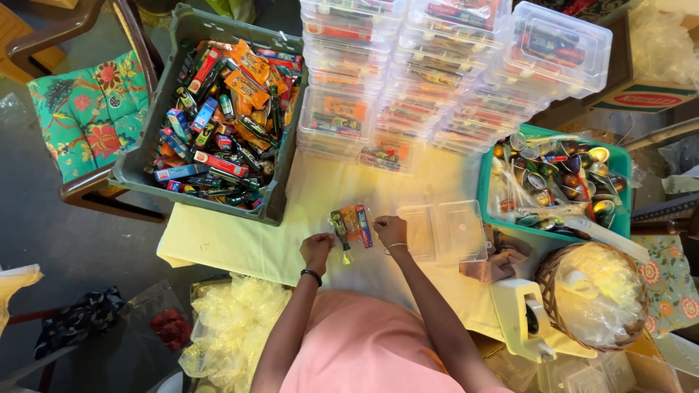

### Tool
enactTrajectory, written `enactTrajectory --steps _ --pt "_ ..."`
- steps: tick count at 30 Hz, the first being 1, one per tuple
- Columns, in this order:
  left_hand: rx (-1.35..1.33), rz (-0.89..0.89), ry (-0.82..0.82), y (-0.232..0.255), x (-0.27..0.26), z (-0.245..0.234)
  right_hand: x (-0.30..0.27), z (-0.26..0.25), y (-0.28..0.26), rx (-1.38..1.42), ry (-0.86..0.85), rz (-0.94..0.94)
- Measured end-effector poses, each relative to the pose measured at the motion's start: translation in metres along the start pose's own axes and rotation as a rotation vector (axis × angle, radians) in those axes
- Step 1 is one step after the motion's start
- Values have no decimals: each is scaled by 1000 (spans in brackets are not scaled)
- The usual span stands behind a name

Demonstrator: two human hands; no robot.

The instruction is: The person packs small snack packets into clear plastic containers. They pick snacks from a green crate, place them into a container, and then stack the filled container with others on the table.

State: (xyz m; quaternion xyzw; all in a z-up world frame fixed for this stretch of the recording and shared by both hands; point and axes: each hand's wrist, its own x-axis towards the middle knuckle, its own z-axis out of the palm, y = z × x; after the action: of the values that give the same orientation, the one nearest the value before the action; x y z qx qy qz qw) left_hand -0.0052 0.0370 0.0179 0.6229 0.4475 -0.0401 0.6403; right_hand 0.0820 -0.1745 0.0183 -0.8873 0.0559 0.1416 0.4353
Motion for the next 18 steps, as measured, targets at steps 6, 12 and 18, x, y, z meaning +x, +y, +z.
enactTrajectory --steps 6,12,18 --pt "39 85 -199 28 -41 38 -16 -69 41 79 112 51" --pt "72 126 -381 18 -67 125 -30 -151 82 -77 301 -29" --pt "424 120 -222 27 -83 158 -19 -153 102 -223 374 -17"
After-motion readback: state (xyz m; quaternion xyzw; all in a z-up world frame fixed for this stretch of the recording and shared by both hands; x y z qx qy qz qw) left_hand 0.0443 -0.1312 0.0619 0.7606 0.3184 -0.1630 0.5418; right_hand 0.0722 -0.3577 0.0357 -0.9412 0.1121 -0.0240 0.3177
